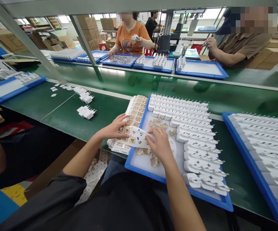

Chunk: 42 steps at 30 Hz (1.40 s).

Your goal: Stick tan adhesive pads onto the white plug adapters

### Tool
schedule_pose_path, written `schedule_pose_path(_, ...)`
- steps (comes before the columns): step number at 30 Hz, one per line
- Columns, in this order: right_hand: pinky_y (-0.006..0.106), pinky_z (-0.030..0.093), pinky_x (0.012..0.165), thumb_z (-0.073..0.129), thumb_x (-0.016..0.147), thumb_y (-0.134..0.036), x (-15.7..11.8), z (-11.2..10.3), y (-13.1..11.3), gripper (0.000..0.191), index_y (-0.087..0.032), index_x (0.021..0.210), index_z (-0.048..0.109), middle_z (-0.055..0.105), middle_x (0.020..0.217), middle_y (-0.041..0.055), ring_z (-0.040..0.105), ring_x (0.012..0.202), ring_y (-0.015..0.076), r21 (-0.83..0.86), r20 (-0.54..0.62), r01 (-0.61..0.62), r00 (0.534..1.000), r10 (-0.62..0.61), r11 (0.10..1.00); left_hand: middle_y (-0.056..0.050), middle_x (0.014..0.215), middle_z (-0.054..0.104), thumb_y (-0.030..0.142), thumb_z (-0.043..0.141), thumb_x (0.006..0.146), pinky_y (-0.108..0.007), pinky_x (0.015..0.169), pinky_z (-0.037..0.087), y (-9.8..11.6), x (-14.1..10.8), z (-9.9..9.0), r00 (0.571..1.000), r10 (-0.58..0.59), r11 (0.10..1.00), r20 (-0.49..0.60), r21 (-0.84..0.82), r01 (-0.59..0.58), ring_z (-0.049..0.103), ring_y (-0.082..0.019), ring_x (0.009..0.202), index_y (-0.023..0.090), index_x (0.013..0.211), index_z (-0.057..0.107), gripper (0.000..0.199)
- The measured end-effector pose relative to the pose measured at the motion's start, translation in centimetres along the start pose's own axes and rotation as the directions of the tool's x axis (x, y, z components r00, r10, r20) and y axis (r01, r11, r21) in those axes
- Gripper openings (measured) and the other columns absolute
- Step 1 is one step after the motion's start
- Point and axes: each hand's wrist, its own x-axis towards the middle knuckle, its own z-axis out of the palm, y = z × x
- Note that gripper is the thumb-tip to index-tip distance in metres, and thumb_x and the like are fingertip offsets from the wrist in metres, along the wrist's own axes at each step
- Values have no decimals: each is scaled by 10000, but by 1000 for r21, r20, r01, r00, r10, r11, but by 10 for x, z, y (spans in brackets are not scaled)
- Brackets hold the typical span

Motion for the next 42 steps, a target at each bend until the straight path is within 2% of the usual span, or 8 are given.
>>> schedule_pose_path(7,510,417,1071,656,916,-203,-4,-15,-34,228,-259,1136,663,697,1161,90,627,1120,278,-274,-330,297,865,-379,915,-6,867,706,442,813,744,-311,728,543,43,-1,-16,951,-171,845,259,-458,277,690,-209,797,185,961,622,386)
schedule_pose_path(12,502,381,1120,718,892,-157,-7,-3,-48,223,-270,1083,687,746,1075,51,637,1070,246,-344,-241,492,777,-581,800,11,858,688,350,884,661,-268,730,523,57,3,-10,925,-177,685,337,-633,362,673,-158,776,165,993,589,481)
schedule_pose_path(24,433,506,895,709,879,-94,-7,-3,-39,210,-271,993,693,730,1003,46,634,976,234,54,-319,504,827,-463,862,18,818,699,249,935,573,-264,717,530,55,11,-7,890,-176,477,421,-755,451,679,-149,737,166,977,590,538)
schedule_pose_path(29,411,511,916,638,932,-144,-15,-19,-30,151,-277,984,686,660,974,36,640,989,214,470,-519,305,855,-21,828,-6,880,704,264,896,630,-250,712,514,49,9,-19,859,-51,677,510,-615,405,677,-163,793,166,950,617,436)
schedule_pose_path(32,407,509,938,657,930,-202,-26,-23,-24,67,-260,944,687,677,989,41,655,1008,218,463,-384,152,922,43,873,-28,979,718,335,843,693,-271,773,515,44,12,-21,791,14,837,612,-440,325,683,-207,895,182,1000,651,394)
schedule_pose_path(35,394,540,880,639,942,-221,-37,-18,-24,46,-246,931,676,715,954,41,688,951,218,351,-236,43,971,44,936,-39,1098,712,401,784,740,-327,874,496,39,21,-16,833,-131,956,537,-153,249,662,-262,1025,228,1129,639,450)
schedule_pose_path(38,424,548,858,628,930,-177,-44,-10,-26,81,-244,943,671,722,953,60,688,940,237,107,-444,96,895,-39,990,-80,1174,684,331,750,754,-464,1010,431,42,34,-6,937,-253,956,242,214,203,576,-342,1178,240,1174,630,446)
schedule_pose_path(42,400,578,792,611,901,-94,-48,-5,-31,184,-249,985,660,710,937,62,687,896,223,19,-510,239,837,-196,971,-124,1294,633,303,680,843,-501,1089,388,70,63,17,997,-75,950,-16,302,76,505,-342,1283,211,1246,607,420)
